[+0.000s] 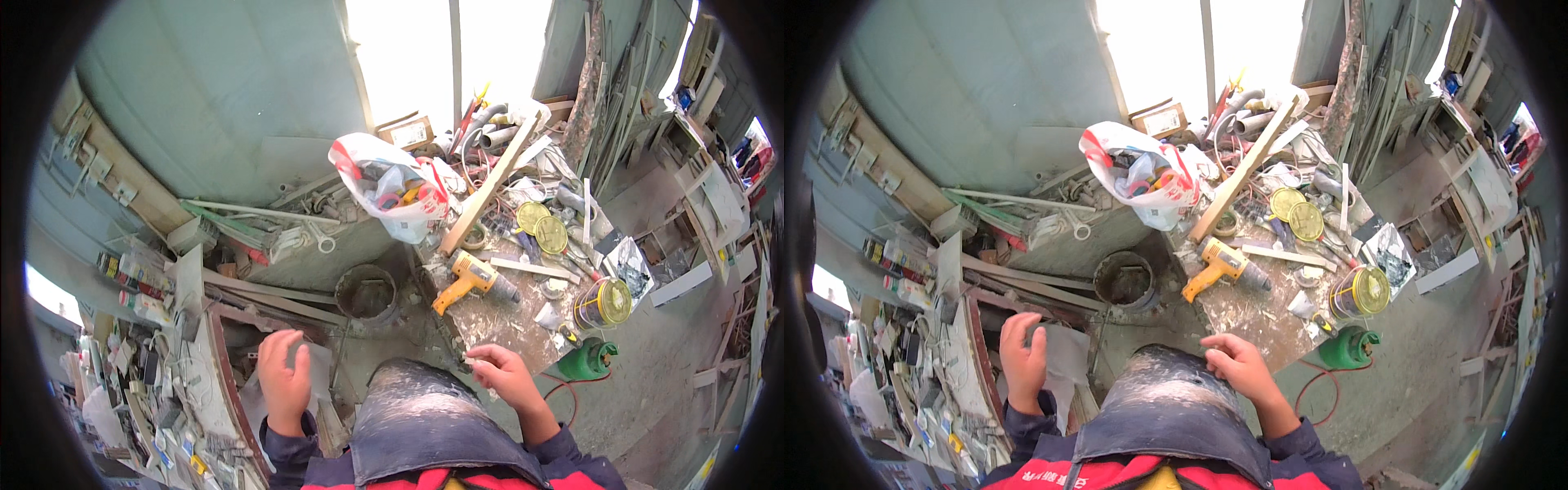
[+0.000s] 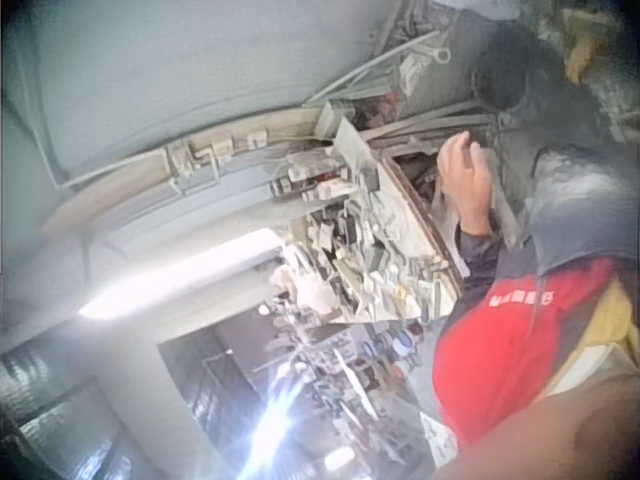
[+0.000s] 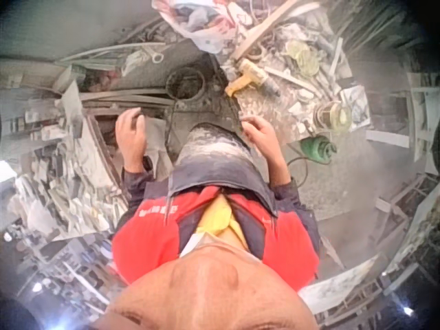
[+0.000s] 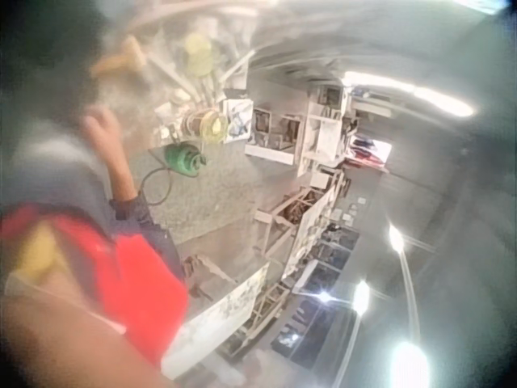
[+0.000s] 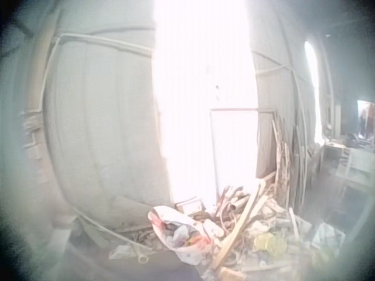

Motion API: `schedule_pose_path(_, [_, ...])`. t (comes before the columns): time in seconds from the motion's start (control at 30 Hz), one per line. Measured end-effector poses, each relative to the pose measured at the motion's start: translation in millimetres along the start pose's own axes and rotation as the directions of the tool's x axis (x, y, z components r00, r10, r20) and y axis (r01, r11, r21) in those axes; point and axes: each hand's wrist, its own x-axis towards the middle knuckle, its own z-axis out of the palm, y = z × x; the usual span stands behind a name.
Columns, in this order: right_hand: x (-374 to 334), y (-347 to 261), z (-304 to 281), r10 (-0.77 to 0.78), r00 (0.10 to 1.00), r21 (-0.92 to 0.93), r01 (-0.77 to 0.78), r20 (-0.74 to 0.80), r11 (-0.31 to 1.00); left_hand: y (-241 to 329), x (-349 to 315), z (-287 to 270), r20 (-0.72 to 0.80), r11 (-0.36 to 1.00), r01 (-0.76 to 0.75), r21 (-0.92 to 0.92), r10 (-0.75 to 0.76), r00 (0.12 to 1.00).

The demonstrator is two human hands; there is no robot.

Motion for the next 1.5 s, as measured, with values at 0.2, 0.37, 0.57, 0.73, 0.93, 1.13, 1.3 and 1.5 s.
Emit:
schedule_pose_path(0.2, [10.8, 16.9, -20.2, 0.112, 0.966, 0.182, -0.07, -0.231, 0.981, -12.5, 141.3, 73.8, 0.202, 0.966, -0.258, 0.004, 0.252, 0.947])
schedule_pose_path(0.37, [43.8, 7.8, -11.0, 0.265, 0.844, 0.297, -0.133, -0.467, 0.946, -36.2, 279.9, 158.8, 0.405, 0.858, -0.5, -0.119, 0.502, 0.764])
schedule_pose_path(0.57, [117.8, -37.8, 22.9, 0.302, 0.803, 0.344, -0.129, -0.515, 0.93, -63.8, 413.9, 303.4, 0.843, 0.855, -0.432, -0.287, 0.44, 0.311])
schedule_pose_path(0.73, [152.6, -63.9, 39.7, 0.273, 0.829, 0.269, -0.155, -0.488, 0.951, -77.1, 416.7, 388.4, 0.899, 0.882, -0.468, 0.058, 0.158, 0.409])
schedule_pose_path(0.93, [161.2, -65.8, 49.0, 0.288, 0.77, 0.322, -0.113, -0.569, 0.94, -108.0, 410.4, 442.8, 0.726, 0.756, -0.652, -0.051, 0.476, 0.496])
schedule_pose_path(1.13, [159.6, -64.1, 51.9, 0.27, 0.765, 0.312, -0.096, -0.585, 0.945, -135.2, 414.4, 467.1, 0.7, 0.683, -0.726, -0.082, 0.558, 0.446])
schedule_pose_path(1.3, [158.4, -68.4, 52.4, 0.28, 0.774, 0.298, -0.123, -0.569, 0.947, -124.2, 408.9, 447.3, 0.809, 0.83, -0.558, -0.001, 0.329, 0.487])
schedule_pose_path(1.5, [152.0, -72.3, 49.8, 0.245, 0.806, 0.239, -0.132, -0.539, 0.962, -91.4, 411.1, 408.3, 0.709, 0.938, -0.344, -0.04, 0.269, 0.652])
